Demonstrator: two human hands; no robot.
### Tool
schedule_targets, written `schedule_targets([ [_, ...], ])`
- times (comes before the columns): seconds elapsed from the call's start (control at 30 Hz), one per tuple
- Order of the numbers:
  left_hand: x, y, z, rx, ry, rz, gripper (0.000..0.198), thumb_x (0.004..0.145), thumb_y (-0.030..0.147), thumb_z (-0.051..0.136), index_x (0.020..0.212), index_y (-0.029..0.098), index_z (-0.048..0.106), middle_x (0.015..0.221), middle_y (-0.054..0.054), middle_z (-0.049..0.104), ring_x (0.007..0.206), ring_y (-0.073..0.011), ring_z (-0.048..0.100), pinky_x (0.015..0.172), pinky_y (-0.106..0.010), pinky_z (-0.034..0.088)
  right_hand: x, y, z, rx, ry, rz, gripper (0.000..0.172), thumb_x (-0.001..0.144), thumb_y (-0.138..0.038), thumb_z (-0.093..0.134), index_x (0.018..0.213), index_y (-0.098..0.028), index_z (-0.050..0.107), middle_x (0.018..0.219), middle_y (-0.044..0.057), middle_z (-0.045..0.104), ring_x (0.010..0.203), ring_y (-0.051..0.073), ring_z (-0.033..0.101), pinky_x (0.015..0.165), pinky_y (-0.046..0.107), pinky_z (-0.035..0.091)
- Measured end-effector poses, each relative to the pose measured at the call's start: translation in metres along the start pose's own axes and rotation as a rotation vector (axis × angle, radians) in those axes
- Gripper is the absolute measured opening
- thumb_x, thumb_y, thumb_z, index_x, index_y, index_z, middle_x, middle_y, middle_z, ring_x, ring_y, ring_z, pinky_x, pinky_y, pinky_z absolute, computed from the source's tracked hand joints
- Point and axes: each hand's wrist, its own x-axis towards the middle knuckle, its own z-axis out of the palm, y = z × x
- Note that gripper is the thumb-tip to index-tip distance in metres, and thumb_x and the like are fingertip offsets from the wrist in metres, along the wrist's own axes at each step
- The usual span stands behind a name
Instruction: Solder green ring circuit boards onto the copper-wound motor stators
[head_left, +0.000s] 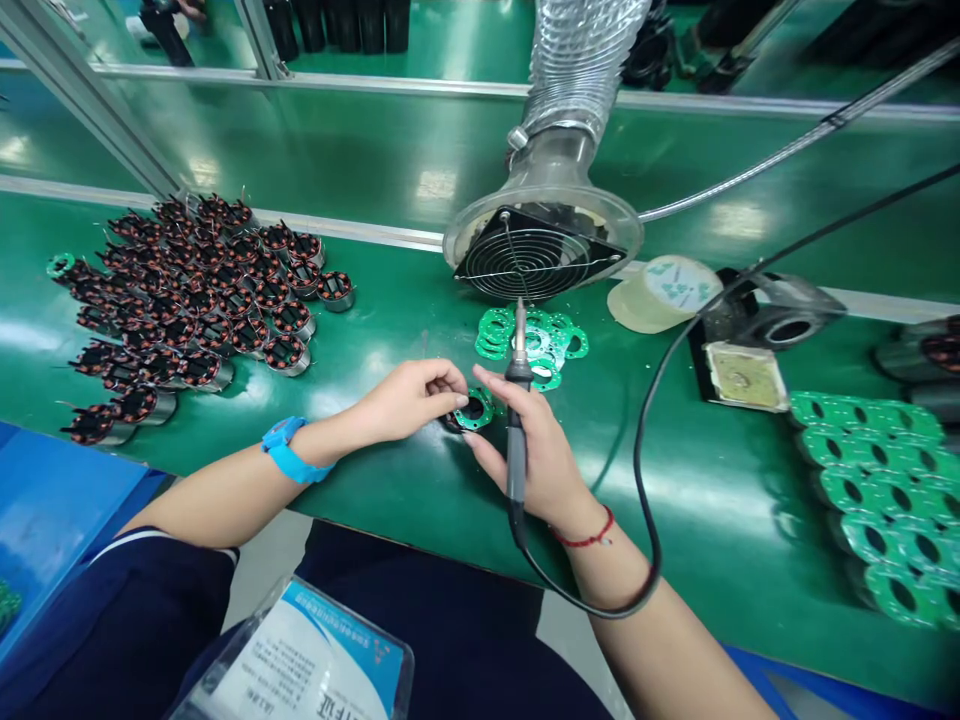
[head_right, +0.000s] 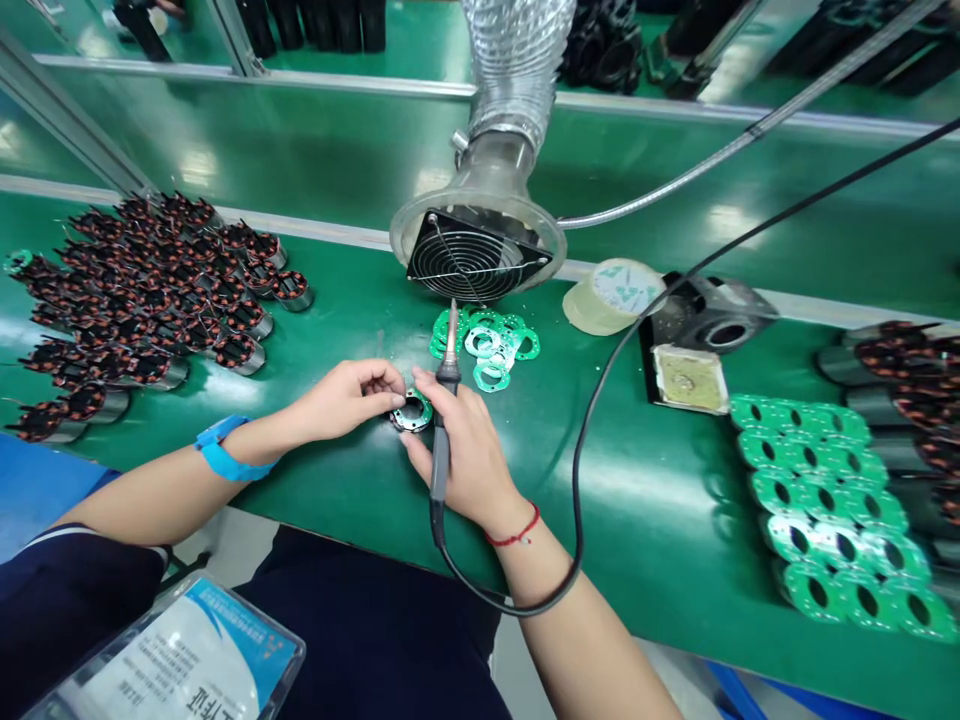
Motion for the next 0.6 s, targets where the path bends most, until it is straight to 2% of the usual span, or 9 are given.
schedule_targets([
  [0.13, 0.004, -0.003, 0.003, -0.097, -0.013, -0.064, 0.01, 0.08, 0.018, 0.063, 0.074, 0.014, 0.057, 0.069, 0.002, 0.06, 0.067, -0.0098, 0.055, 0.066, -0.023, 0.043, 0.002, -0.008, -0.003, -0.046, 0.02, -0.114, 0.067, 0.085, -0.019, 0.062, 0.145, -0.028, 0.033, 0.133, 0.01, 0.06, 0.125, 0.029, 0.054, 0.097, 0.051, 0.048],
  [0.27, 0.007, 0.0, 0.002, -0.159, -0.033, -0.153, 0.012, 0.077, 0.014, 0.065, 0.07, 0.013, 0.055, 0.065, 0.004, 0.058, 0.063, -0.0089, 0.053, 0.062, -0.022, 0.041, 0.004, -0.01, -0.002, -0.147, 0.022, -0.115, 0.064, 0.086, -0.017, 0.059, 0.144, -0.028, 0.033, 0.127, 0.009, 0.064, 0.121, 0.029, 0.056, 0.093, 0.05, 0.049],
  [0.43, 0.008, 0.006, 0.001, -0.156, -0.038, -0.138, 0.014, 0.076, 0.01, 0.065, 0.066, 0.012, 0.055, 0.065, 0.004, 0.058, 0.063, -0.0079, 0.052, 0.064, -0.022, 0.04, 0.007, -0.012, 0.001, -0.184, 0.036, -0.16, 0.062, 0.087, -0.018, 0.057, 0.143, -0.028, 0.032, 0.127, 0.01, 0.063, 0.124, 0.03, 0.054, 0.095, 0.052, 0.048],
  [0.6, 0.005, 0.009, -0.003, -0.223, -0.036, -0.216, 0.011, 0.076, 0.011, 0.064, 0.068, 0.012, 0.056, 0.062, 0.005, 0.056, 0.059, -0.007, 0.05, 0.06, -0.021, 0.038, 0.005, -0.013, 0.001, -0.276, 0.057, -0.074, 0.053, 0.088, -0.017, 0.056, 0.137, -0.026, 0.039, 0.118, 0.01, 0.068, 0.112, 0.03, 0.06, 0.089, 0.048, 0.05],
])
